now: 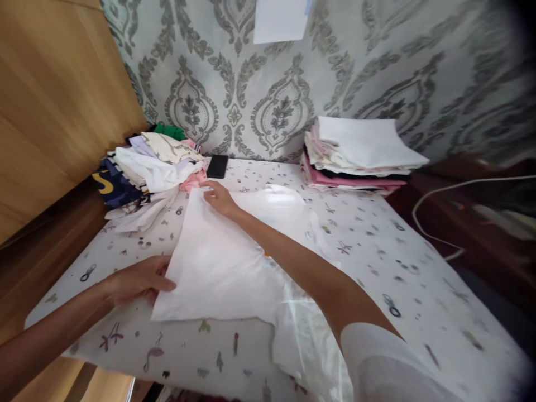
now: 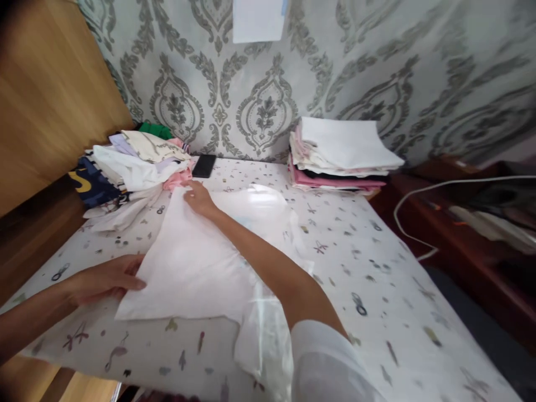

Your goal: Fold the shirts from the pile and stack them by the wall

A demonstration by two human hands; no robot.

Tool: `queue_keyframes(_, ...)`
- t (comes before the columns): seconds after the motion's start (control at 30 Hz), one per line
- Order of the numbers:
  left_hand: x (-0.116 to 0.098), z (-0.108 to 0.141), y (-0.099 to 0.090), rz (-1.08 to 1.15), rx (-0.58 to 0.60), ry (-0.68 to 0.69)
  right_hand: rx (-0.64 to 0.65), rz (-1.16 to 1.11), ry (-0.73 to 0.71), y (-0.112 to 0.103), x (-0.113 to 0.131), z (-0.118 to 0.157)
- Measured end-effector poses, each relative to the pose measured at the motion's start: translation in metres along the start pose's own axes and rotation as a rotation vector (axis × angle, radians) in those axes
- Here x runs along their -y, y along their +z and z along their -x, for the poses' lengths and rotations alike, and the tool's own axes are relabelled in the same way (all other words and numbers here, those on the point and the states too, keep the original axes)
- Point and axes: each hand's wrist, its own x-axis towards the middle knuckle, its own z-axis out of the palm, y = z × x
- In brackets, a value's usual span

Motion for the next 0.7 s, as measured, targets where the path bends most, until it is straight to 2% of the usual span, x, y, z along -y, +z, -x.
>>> queue_keyframes(0.07,0.004,0.007,-0.003,-0.019,0.054,-0.078,0.100,0.161,-0.155,-0.015,0.015,0.041)
queue_keyframes(0.13,0.009,0.010,-0.010,-0.079,0.080,-0.115,0.205,0.358,-0.297,-0.034,0.033,0.095)
queue_keyframes(0.2,0.012,0.010,-0.021,-0.186,0.115,-0.140,0.285,0.547,-0.359,-0.054,0.051,0.155)
queue_keyframes(0.27,0.009,0.009,-0.033,-0.363,0.126,-0.144,0.313,0.708,-0.344,-0.072,0.067,0.213)
queue_keyframes(0.33,-0.002,0.006,-0.042,-0.642,0.026,-0.098,0.276,0.827,-0.273,-0.086,0.078,0.261)
queue_keyframes(0.4,-0.021,0.001,-0.038,-0.972,-0.190,0.047,0.210,0.890,-0.222,-0.093,0.084,0.297)
queue_keyframes(0.47,-0.042,-0.009,-0.017,-1.227,-0.397,0.264,0.141,0.922,-0.198,-0.096,0.089,0.322)
queue_keyframes(0.53,-0.058,-0.025,0.018,-1.315,-0.497,0.492,0.093,0.937,-0.193,-0.096,0.094,0.339)
queue_keyframes(0.6,-0.065,-0.046,0.059,-1.289,-0.411,0.690,0.072,0.928,-0.178,-0.097,0.101,0.353)
queue_keyframes(0.7,-0.059,-0.081,0.108,-1.242,-0.160,0.889,0.032,0.880,-0.109,-0.102,0.110,0.373)
